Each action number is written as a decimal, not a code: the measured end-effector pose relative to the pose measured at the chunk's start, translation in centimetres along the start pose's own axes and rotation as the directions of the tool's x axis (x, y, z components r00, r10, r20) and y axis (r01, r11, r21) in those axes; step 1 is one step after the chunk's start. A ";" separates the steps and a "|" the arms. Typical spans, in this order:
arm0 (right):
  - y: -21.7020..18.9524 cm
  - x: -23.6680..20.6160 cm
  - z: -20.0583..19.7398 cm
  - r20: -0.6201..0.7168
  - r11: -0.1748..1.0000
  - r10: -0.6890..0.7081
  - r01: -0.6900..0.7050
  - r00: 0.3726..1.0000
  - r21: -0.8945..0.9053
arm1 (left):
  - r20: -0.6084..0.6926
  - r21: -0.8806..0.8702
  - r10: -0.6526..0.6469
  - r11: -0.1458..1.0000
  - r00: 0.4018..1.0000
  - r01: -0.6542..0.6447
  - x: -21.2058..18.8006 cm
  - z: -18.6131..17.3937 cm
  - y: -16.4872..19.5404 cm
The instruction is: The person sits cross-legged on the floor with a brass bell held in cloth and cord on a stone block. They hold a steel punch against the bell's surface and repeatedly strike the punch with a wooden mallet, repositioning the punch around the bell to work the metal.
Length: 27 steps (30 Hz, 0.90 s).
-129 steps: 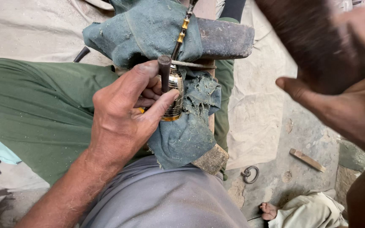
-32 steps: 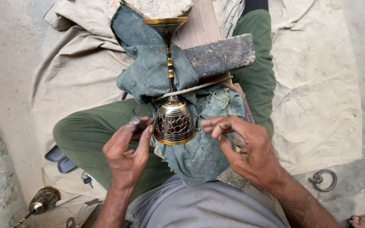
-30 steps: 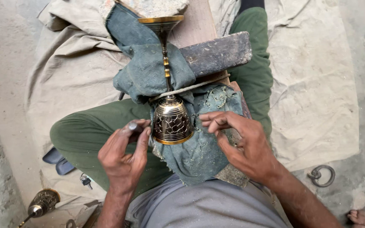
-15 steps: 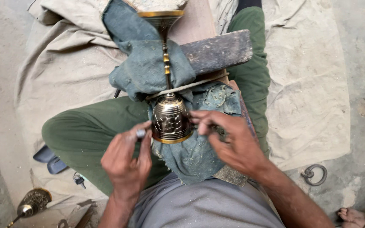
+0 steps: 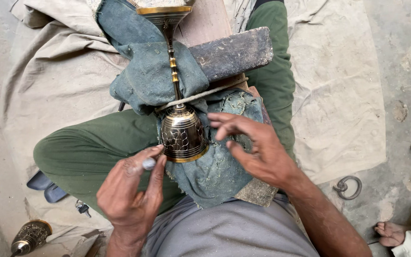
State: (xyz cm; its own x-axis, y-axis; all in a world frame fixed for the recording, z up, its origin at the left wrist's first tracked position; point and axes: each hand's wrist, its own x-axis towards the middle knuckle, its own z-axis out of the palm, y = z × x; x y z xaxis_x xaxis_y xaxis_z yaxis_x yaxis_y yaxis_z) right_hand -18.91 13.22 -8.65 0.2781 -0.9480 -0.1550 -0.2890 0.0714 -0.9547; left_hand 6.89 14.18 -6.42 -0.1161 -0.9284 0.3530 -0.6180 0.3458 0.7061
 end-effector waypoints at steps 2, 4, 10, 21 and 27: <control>-0.6 0.8 0.7 0.058 1.000 -0.029 0.029 0.998 -0.001 | 0.008 0.034 0.013 0.999 1.000 -0.013 -0.3 0.1 0.3; -1.3 0.9 1.1 0.084 0.993 -0.097 0.103 0.992 -0.065 | 0.015 0.049 0.019 0.999 1.000 -0.020 -0.5 0.4 0.1; -0.8 -3.1 -1.2 -0.142 0.950 -0.100 0.052 0.985 -0.307 | 0.065 -0.148 -0.159 0.975 0.985 0.167 -0.2 0.4 -2.2; 7.3 -10.5 -1.2 -0.431 0.566 0.177 -0.450 0.885 -0.691 | 0.289 -0.576 -0.249 0.726 0.924 0.375 5.5 -0.2 -1.1; 10.4 -11.2 -3.9 -0.385 0.657 0.722 -0.744 0.575 0.120 | 0.390 -0.451 -0.083 0.851 0.917 0.269 8.8 -0.5 0.0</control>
State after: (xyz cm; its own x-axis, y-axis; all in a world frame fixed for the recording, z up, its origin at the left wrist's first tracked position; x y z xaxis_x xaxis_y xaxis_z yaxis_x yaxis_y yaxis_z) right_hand -28.63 23.37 -15.80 -0.4013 -0.6134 -0.6803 -0.2871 0.7895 -0.5425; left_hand 6.30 6.08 -3.00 -0.3579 -0.9334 0.0257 -0.2060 0.1057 0.9728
